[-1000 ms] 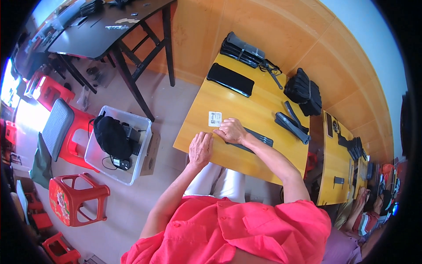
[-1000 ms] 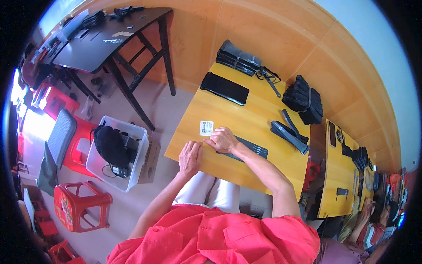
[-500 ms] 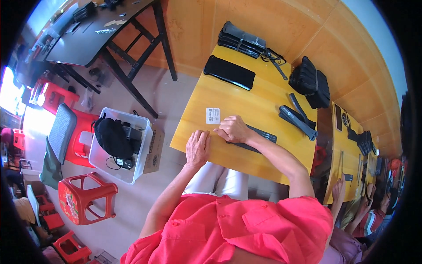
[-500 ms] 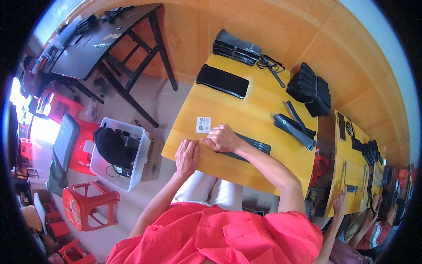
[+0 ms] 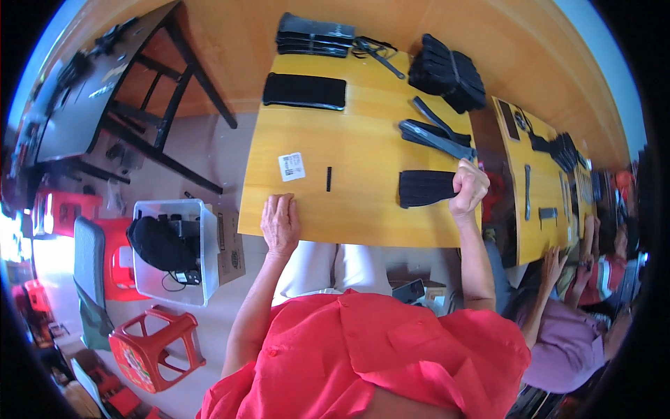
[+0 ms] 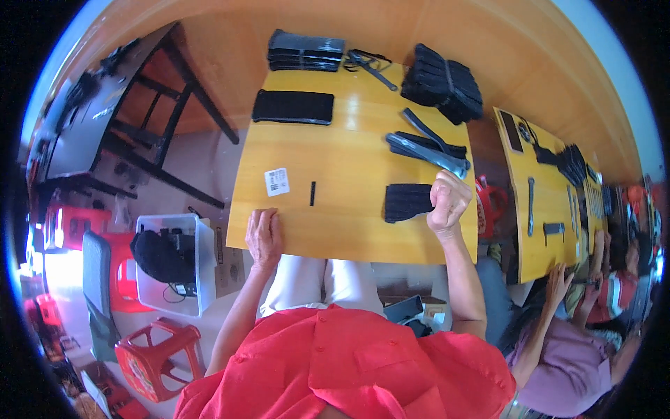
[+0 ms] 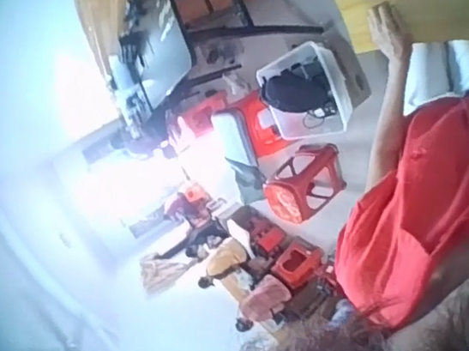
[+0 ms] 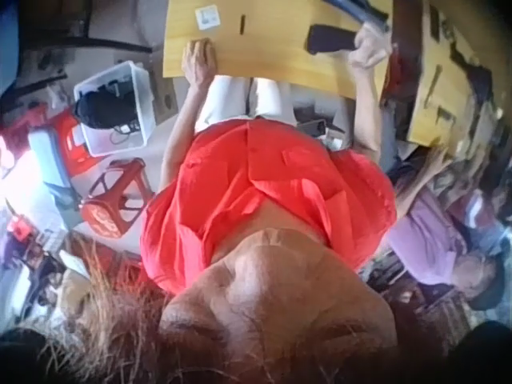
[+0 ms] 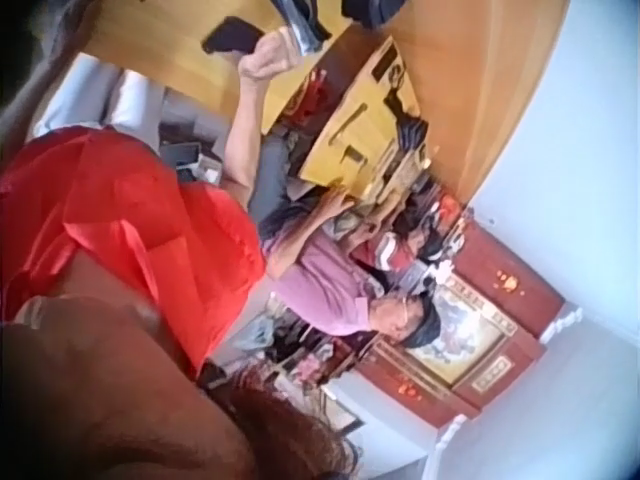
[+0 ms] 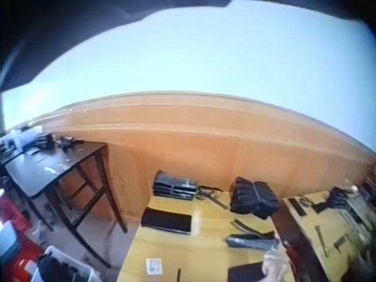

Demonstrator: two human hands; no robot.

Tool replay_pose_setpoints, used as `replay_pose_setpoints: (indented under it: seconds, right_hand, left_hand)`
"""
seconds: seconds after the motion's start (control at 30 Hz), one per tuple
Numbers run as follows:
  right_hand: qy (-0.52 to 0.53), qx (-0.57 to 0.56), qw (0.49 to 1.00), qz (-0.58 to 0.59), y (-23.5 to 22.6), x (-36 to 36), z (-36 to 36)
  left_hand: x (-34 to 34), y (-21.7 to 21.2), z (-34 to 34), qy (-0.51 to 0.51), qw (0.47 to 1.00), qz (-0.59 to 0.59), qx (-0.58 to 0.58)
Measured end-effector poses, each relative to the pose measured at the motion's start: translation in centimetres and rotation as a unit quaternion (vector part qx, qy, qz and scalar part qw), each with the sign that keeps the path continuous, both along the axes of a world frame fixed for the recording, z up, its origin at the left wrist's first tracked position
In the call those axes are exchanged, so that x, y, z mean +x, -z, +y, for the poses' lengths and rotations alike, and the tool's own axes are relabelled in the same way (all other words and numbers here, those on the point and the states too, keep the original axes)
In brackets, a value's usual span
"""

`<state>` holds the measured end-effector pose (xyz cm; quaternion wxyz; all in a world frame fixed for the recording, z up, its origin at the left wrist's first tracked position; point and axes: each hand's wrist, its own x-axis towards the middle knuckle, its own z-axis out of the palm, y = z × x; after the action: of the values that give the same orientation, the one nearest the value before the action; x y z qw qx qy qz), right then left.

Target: Assembling and preparing black fabric straps by attaching components and organizing them at a workstation.

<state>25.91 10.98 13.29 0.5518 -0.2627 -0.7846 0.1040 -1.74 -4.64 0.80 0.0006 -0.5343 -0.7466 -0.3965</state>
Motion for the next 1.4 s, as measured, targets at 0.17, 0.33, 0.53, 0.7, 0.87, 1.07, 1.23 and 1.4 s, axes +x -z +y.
replay_pose_setpoints:
  seconds: [0.17, 0.33, 0.53, 0.7, 0.87, 1.07, 1.23, 1.4]
  right_hand:
    - [0.051, 0.080, 0.995, 0.008, -0.4, 1.5, -2.4]
    - [-0.023, 0.127, 0.975, 0.182, -9.3, 5.4, -5.5]
    - [-0.109, 0.041, 0.968, 0.224, -8.0, 5.7, -5.5]
    - [-0.533, -0.057, 0.827, 0.167, -8.0, 6.1, -0.6]
    - [-0.605, -0.211, 0.671, 0.374, -5.2, -0.2, 0.3]
    - [-0.644, -0.317, 0.547, 0.431, -0.8, -5.0, -0.2]
    - [-0.325, -0.554, 0.576, 0.505, -1.2, -7.4, -3.3]
    - [-0.318, -0.700, 0.496, 0.404, 1.3, -6.9, -8.5]
  left_hand:
    - [0.4, -0.1, 0.4, -0.002, 1.000, 0.006, 0.004]
    - [0.6, -0.4, 0.0, -0.002, 1.000, 0.008, 0.010]
    - [0.3, -0.7, -0.4, 0.018, 0.998, -0.054, 0.019]
    - [3.8, -5.2, 0.3, 0.167, 0.877, -0.450, 0.014]
    - [8.4, -8.9, 0.1, 0.416, 0.544, -0.709, -0.168]
    - [11.1, -10.9, -1.0, 0.445, 0.548, -0.678, -0.206]
    - [10.3, -8.5, -1.1, 0.384, 0.610, -0.676, -0.151]
    - [9.3, -9.2, -0.6, 0.273, 0.702, -0.654, -0.078]
